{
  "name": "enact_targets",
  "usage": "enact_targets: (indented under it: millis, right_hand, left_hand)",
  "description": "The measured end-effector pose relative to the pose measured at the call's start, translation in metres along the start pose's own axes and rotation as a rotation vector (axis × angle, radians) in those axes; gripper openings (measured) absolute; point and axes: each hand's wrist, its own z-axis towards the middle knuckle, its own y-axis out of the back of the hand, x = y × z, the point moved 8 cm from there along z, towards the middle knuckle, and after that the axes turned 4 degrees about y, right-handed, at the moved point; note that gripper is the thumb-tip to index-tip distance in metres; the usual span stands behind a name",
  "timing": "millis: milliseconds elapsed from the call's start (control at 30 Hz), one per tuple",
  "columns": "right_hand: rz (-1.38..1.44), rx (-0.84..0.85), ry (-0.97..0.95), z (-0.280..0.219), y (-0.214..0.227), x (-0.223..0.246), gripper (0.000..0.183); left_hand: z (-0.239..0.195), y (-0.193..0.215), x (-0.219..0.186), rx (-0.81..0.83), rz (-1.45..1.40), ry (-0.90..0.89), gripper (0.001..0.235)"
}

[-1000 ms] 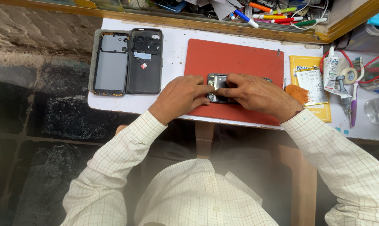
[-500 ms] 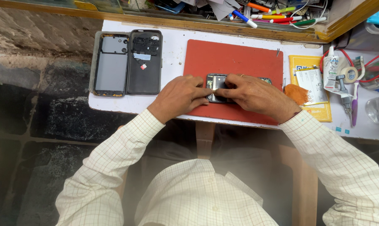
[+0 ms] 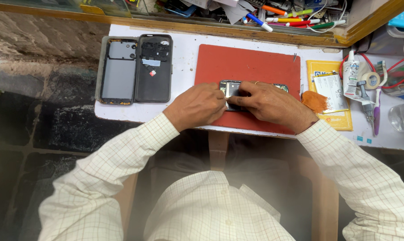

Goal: The person disassembles a smartphone, removes the old battery, cleans the interior, installs a new battery, and reassembles the device using a screwdriver and cleaning cloth.

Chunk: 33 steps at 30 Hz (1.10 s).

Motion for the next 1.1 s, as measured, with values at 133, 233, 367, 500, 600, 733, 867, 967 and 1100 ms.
enact_targets:
  millis: [133, 233, 367, 500, 600, 733, 867, 967, 1100]
  right_hand:
    - [0.014, 0.0, -0.02, 0.002, 0.001, -0.001, 0.033]
    - [0.052, -0.005, -0.071, 0.0, 0.002, -0.001, 0.031]
    - [0.064, -0.108, -0.089, -0.006, 0.01, 0.003, 0.027]
    - [0.08, -0.204, -0.103, -0.015, 0.013, 0.005, 0.02]
    - [0.094, -0.252, -0.117, -0.019, 0.014, 0.006, 0.02]
    - [0.034, -0.304, -0.112, -0.02, 0.013, 0.012, 0.023]
    - [-0.039, -0.324, -0.108, -0.02, 0.01, 0.017, 0.021]
    - [-0.051, -0.333, -0.111, -0.022, 0.011, 0.017, 0.021]
    - [-0.042, -0.329, -0.107, -0.023, 0.011, 0.019, 0.02]
  left_hand:
    - [0.001, -0.004, -0.001, 0.03, -0.007, -0.042, 0.018]
    - [-0.002, -0.005, -0.004, 0.042, 0.009, -0.026, 0.017]
    - [-0.006, 0.0, 0.004, -0.008, -0.148, 0.079, 0.015]
    - [-0.021, 0.003, 0.016, -0.059, -0.274, 0.197, 0.025]
    - [-0.029, 0.003, 0.021, -0.097, -0.318, 0.267, 0.03]
    - [-0.028, 0.005, 0.01, -0.132, -0.242, 0.188, 0.027]
    - [-0.022, 0.006, -0.001, -0.149, -0.123, 0.094, 0.023]
    - [-0.019, 0.002, -0.007, -0.118, -0.044, 0.03, 0.012]
    - [-0.015, -0.001, -0.009, -0.105, 0.011, -0.07, 0.006]
